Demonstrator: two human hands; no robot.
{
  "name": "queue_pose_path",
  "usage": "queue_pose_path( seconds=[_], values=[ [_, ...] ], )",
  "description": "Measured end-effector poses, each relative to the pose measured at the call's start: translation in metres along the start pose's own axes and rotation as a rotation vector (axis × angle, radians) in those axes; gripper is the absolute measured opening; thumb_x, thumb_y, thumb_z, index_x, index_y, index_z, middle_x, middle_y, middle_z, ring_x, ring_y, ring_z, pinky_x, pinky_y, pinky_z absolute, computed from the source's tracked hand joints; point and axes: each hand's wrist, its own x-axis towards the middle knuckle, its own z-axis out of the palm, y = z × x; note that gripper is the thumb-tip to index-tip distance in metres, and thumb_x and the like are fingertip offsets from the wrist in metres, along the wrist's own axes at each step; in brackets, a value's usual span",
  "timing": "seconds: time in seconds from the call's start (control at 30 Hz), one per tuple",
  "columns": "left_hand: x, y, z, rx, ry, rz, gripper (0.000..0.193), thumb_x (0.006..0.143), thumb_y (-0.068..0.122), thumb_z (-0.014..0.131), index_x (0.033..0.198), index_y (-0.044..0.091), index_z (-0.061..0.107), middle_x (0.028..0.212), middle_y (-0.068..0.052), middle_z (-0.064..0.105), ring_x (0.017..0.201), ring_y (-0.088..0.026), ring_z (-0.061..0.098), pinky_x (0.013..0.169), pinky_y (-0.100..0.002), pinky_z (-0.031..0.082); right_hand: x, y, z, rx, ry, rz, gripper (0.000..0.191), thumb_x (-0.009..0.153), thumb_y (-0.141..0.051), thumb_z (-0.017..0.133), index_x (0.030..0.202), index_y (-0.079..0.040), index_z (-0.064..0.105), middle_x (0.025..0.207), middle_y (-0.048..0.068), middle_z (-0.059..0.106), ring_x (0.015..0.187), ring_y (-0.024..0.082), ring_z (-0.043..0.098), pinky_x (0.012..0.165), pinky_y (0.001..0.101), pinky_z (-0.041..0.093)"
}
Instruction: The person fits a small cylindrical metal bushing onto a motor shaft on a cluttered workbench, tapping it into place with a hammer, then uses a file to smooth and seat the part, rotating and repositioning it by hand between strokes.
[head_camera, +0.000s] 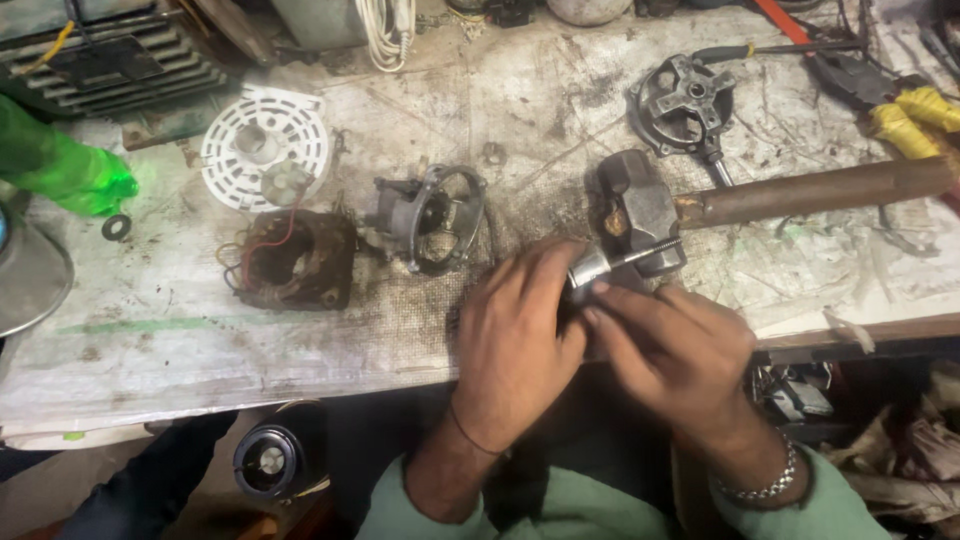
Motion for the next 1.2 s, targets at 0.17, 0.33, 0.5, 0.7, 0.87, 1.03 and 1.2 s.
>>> queue_pose_path(
  seconds=[0.17,0.33,0.5,0.7,0.87,1.03,1.2],
  values=[
    [-0.004,-0.002,0.000,0.027,-0.002,-0.005,0.060,0.072,0.003,0.081,0.128,0.003,0.060,0.130,-0.016,0.069,0.119,-0.036,0.068,0.100,-0.044,0.054,-0.002,-0.009,-0.017,-0.023,-0.202,0.107,0.042,0.085,-0.016,0.079,0.125,-0.008,0.072,0.090,0.014,0.078,0.065,0.017,0.075,0.054,0.0286,0.058],
    [-0.003,-0.004,0.007,0.030,0.003,0.019,0.056,0.077,0.007,0.085,0.127,-0.001,0.061,0.129,-0.018,0.068,0.114,-0.033,0.070,0.097,-0.043,0.056,-0.003,-0.018,-0.031,-0.233,-0.530,0.421,0.067,0.085,-0.036,0.080,0.146,-0.025,0.056,0.052,0.008,0.070,0.037,0.019,0.066,0.042,0.0344,0.055],
    [-0.007,-0.007,0.011,0.037,0.011,0.025,0.055,0.076,0.004,0.083,0.126,-0.003,0.062,0.127,-0.020,0.069,0.113,-0.033,0.071,0.097,-0.042,0.057,-0.002,-0.026,-0.030,-0.350,-0.513,0.306,0.072,0.085,-0.041,0.076,0.151,-0.024,0.055,0.046,0.009,0.060,0.030,0.026,0.060,0.036,0.0416,0.051],
    [-0.009,-0.008,0.010,0.006,0.066,0.044,0.053,0.077,-0.010,0.074,0.128,-0.001,0.065,0.132,-0.017,0.070,0.118,-0.033,0.071,0.102,-0.041,0.059,0.001,-0.035,-0.030,-0.437,-0.650,0.364,0.070,0.089,-0.046,0.074,0.154,-0.033,0.053,0.046,0.009,0.059,0.034,0.029,0.063,0.042,0.0432,0.054],
    [-0.009,-0.007,0.009,-0.030,0.078,0.045,0.052,0.079,-0.009,0.074,0.130,-0.001,0.065,0.134,-0.019,0.069,0.121,-0.033,0.070,0.103,-0.040,0.059,0.005,-0.038,-0.035,-0.297,-0.732,0.487,0.080,0.087,-0.046,0.073,0.159,-0.027,0.043,0.048,0.011,0.063,0.039,0.031,0.066,0.048,0.0449,0.057],
    [-0.009,-0.006,0.007,-0.025,0.068,0.041,0.051,0.080,-0.006,0.075,0.129,-0.001,0.064,0.133,-0.019,0.068,0.121,-0.034,0.070,0.103,-0.040,0.058,0.009,-0.039,-0.039,-0.211,-0.786,0.616,0.088,0.088,-0.046,0.072,0.165,-0.025,0.034,0.049,0.013,0.067,0.044,0.031,0.070,0.053,0.0445,0.059],
    [-0.012,-0.005,0.007,-0.031,0.082,0.046,0.054,0.078,-0.008,0.074,0.131,0.000,0.065,0.133,-0.018,0.069,0.121,-0.034,0.070,0.103,-0.040,0.059,0.010,-0.040,-0.039,-0.149,-0.825,0.625,0.088,0.089,-0.047,0.072,0.166,-0.024,0.034,0.046,0.012,0.066,0.043,0.029,0.070,0.053,0.0420,0.060]
  ],
)
